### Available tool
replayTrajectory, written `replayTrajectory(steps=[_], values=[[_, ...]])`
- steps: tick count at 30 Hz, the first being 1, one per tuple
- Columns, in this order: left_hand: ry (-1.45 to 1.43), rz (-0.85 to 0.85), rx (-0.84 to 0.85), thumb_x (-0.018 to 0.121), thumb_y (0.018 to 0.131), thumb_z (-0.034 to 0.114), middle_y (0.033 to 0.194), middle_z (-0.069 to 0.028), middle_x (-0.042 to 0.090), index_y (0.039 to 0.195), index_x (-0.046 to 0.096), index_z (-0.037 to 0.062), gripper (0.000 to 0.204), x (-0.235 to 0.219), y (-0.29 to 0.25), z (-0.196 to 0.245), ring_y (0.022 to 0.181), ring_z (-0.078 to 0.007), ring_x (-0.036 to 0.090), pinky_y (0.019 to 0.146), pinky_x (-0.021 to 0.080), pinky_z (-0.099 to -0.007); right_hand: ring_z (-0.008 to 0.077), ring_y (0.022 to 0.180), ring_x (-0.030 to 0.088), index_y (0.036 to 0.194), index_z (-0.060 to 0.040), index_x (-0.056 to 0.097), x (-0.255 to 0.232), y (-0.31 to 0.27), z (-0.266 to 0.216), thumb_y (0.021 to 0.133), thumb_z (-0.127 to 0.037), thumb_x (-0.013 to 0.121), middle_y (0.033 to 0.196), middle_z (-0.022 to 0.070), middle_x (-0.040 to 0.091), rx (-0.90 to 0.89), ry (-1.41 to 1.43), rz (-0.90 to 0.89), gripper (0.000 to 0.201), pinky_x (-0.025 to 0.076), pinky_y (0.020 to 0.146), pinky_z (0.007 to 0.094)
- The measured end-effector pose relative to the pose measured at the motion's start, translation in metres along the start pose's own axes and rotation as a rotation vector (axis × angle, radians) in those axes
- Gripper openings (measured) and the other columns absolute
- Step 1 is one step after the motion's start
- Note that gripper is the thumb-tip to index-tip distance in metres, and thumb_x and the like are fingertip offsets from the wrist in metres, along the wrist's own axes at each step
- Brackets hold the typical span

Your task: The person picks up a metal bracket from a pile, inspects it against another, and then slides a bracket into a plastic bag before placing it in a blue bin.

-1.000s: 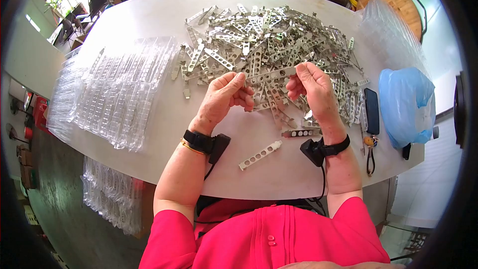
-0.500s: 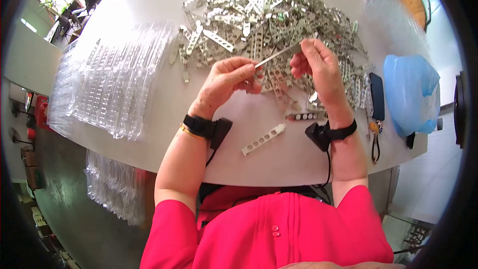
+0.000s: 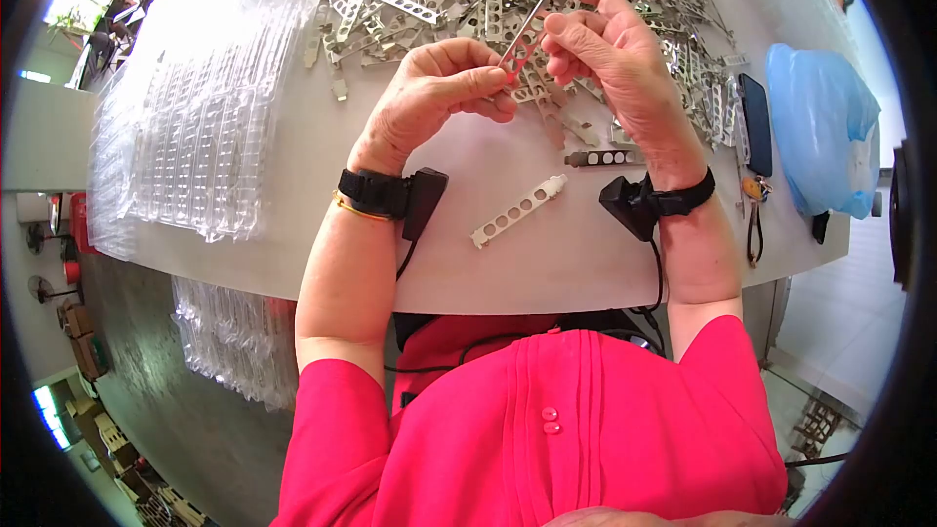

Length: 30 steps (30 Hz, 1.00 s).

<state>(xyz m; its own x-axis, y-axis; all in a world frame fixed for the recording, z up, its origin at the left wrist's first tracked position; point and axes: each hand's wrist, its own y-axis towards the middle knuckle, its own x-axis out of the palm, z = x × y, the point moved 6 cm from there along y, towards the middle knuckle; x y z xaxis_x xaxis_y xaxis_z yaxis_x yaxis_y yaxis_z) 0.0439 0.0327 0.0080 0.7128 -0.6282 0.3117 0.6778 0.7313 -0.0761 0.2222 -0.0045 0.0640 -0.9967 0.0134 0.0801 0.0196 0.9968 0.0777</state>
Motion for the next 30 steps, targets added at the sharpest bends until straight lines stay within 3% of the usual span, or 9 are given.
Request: replayTrajectory(steps=[3,5,6,10,12,16,25,30], values=[[-0.031,-0.006,-0.003,0.072,0.091,0.017,0.088,-0.0093,0.071,0.100,0.067,-0.0019,0.022,0.004,-0.001,0.001,0.078,-0.0180,0.072,0.074,0.060,-0.0312,0.0064,0.066,0.061,0.116,-0.0003,0.057,0.001,-0.001,0.003,0.095,-0.021,0.070,0.084,0.0017,0.066,0.007,0.011,0.008,0.032,0.049,0.061,0.0206],[-0.021,-0.015,-0.005,0.069,0.093,0.015,0.093,-0.0101,0.072,0.101,0.067,-0.0012,0.018,0.005,-0.001,0.000,0.078,-0.0175,0.072,0.074,0.060,-0.0313,0.0041,0.064,0.059,0.107,-0.0034,0.062,0.008,-0.001,0.008,0.096,-0.022,0.068,0.081,-0.0012,0.064,0.056,0.041,-0.112,0.022,0.048,0.059,0.0195],[-0.011,-0.023,-0.008,0.066,0.094,0.012,0.098,-0.0109,0.072,0.103,0.067,-0.0005,0.015,0.005,-0.002,0.000,0.077,-0.0170,0.071,0.074,0.060,-0.0315,0.0023,0.062,0.056,0.099,-0.0060,0.065,0.008,-0.002,0.010,0.098,-0.022,0.066,0.077,-0.0034,0.062,0.065,0.005,-0.080,0.016,0.046,0.058,0.0187],[0.005,-0.027,-0.013,0.066,0.094,0.013,0.097,-0.0119,0.072,0.104,0.066,-0.0005,0.016,0.005,-0.001,0.000,0.075,-0.0171,0.071,0.070,0.060,-0.0303,0.0021,0.061,0.055,0.098,-0.0070,0.064,0.007,-0.001,0.010,0.099,-0.022,0.064,0.074,-0.0042,0.060,0.023,-0.014,-0.073,0.015,0.045,0.057,0.0185],[-0.032,0.006,0.010,0.067,0.094,0.014,0.092,-0.0110,0.070,0.105,0.065,-0.0004,0.018,0.007,-0.002,0.006,0.071,-0.0163,0.070,0.062,0.059,-0.0287,0.0026,0.060,0.054,0.096,-0.0074,0.063,-0.001,-0.001,0.002,0.099,-0.022,0.063,0.072,-0.0044,0.059,-0.047,0.022,0.057,0.015,0.044,0.057,0.0186],[0.042,-0.016,-0.032,0.070,0.092,0.014,0.082,-0.0075,0.066,0.101,0.063,-0.0002,0.018,0.006,0.000,0.000,0.062,-0.0155,0.066,0.054,0.056,-0.0280,0.0038,0.060,0.053,0.094,-0.0073,0.061,-0.013,0.002,-0.001,0.100,-0.022,0.061,0.072,-0.0033,0.059,-0.058,0.027,0.140,0.016,0.044,0.057,0.0193],[0.234,-0.105,-0.135,0.070,0.093,0.015,0.072,-0.0040,0.064,0.091,0.063,0.0010,0.015,0.032,-0.002,0.007,0.057,-0.0117,0.064,0.049,0.052,-0.0245,0.0045,0.060,0.053,0.091,-0.0066,0.060,-0.012,-0.001,-0.011,0.101,-0.020,0.059,0.074,-0.0025,0.058,-0.105,0.071,0.122,0.017,0.044,0.054,0.0204],[0.570,-0.157,-0.245,0.069,0.093,0.020,0.066,-0.0026,0.062,0.086,0.064,0.0014,0.021,0.057,-0.009,0.018,0.053,-0.0091,0.061,0.046,0.048,-0.0238,0.0042,0.060,0.054,0.093,-0.0063,0.059,-0.010,-0.005,-0.023,0.100,-0.017,0.059,0.078,-0.0016,0.060,-0.127,0.114,0.120,0.013,0.044,0.054,0.0201]])
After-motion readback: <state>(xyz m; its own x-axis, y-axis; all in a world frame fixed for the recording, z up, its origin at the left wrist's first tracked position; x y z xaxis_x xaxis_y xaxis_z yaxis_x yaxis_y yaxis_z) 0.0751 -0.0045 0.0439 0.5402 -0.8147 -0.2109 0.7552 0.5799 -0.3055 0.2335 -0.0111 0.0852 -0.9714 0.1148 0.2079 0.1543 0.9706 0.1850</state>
